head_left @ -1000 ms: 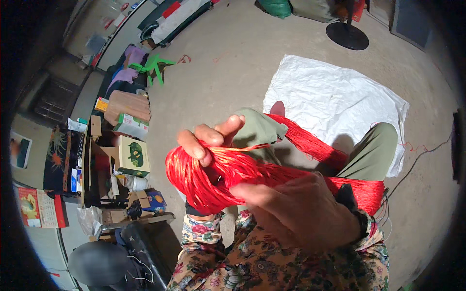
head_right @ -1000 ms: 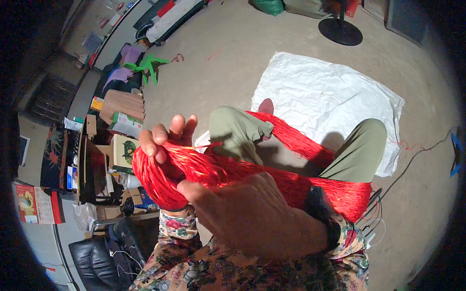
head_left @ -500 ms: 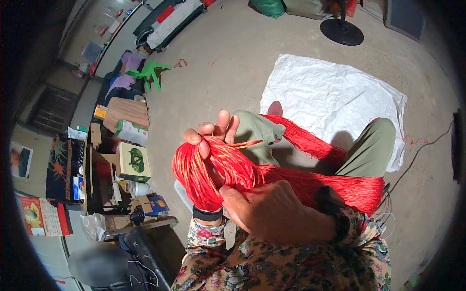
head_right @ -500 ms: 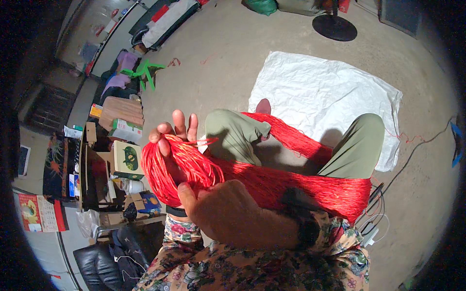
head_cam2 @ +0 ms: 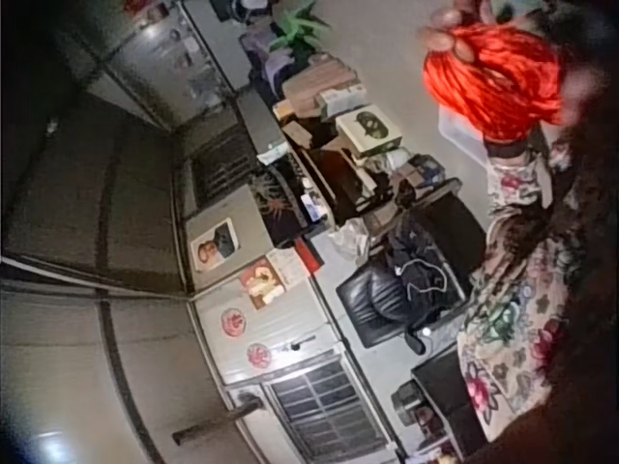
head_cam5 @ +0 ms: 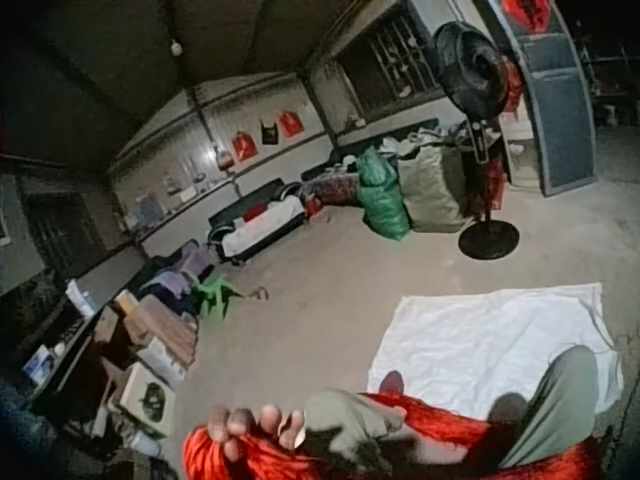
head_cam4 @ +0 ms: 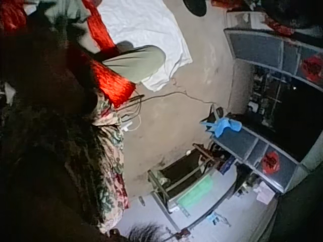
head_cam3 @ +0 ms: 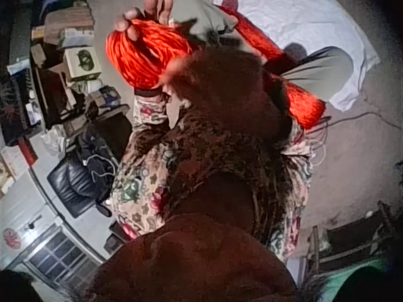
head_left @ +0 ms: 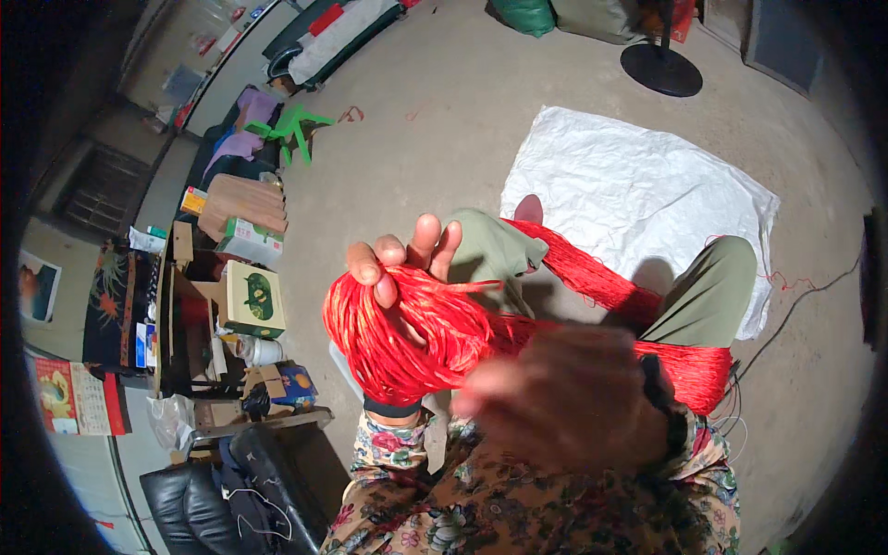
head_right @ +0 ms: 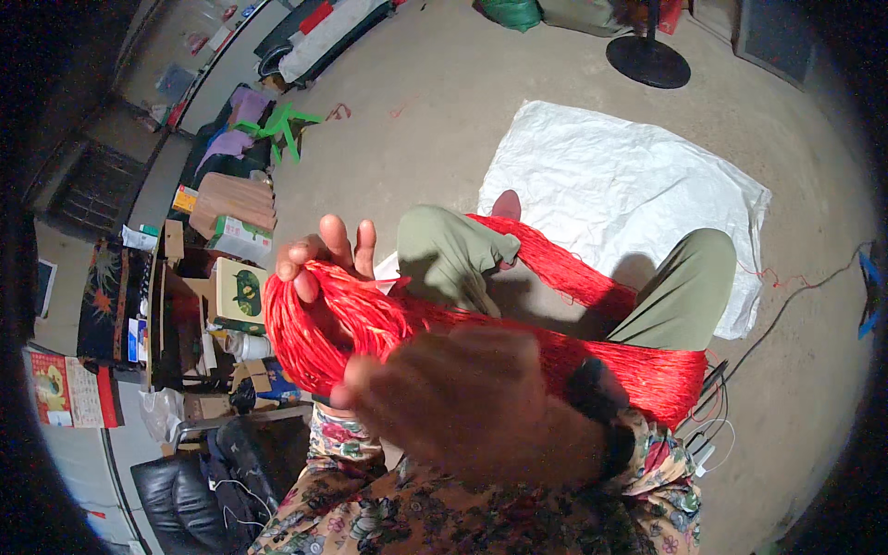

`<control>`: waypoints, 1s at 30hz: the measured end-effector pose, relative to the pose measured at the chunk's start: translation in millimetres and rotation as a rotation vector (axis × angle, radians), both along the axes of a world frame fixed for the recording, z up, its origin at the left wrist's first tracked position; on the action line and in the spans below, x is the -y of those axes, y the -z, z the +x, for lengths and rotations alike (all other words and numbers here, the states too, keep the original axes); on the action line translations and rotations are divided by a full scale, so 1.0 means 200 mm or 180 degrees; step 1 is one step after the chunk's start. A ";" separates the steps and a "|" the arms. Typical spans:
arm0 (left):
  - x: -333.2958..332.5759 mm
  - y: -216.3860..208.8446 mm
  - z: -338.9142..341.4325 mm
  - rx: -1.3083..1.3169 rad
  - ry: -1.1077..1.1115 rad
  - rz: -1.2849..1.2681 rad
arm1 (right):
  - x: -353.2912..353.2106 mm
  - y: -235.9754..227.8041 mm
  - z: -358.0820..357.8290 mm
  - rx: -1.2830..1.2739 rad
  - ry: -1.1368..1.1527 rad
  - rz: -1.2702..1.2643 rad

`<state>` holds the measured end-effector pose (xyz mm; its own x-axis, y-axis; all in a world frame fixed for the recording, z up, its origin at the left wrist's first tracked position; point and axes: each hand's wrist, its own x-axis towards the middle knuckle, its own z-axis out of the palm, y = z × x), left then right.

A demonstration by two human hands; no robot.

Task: Bundling and tying sections of red plastic cord into smaller coils.

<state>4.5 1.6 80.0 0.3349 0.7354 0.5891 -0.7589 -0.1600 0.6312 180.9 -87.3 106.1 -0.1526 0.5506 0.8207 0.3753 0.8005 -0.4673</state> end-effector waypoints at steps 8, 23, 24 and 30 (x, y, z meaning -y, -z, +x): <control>0.04 -0.02 0.03 -0.0023 -0.0197 -0.0321 | -0.10 -0.02 0.08 -0.1342 0.0085 -0.1354; 0.05 -0.01 0.00 -0.0020 -0.0034 -0.0348 | -0.27 0.15 0.10 -0.1839 -0.1026 -0.1615; 0.05 -0.01 0.00 -0.0018 -0.0030 -0.0348 | -0.25 0.13 0.11 -0.2104 -0.1249 -0.2121; 0.05 0.00 -0.01 -0.0025 -0.0188 -0.0451 | -0.24 0.08 0.15 -0.2290 -0.1722 -0.2417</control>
<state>2.9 -8.1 79.2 0.2927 0.8295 0.4756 -0.7458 -0.1133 0.6565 211.4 -40.2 89.1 -0.1518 0.9409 0.3027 -0.4726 0.1999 -0.8583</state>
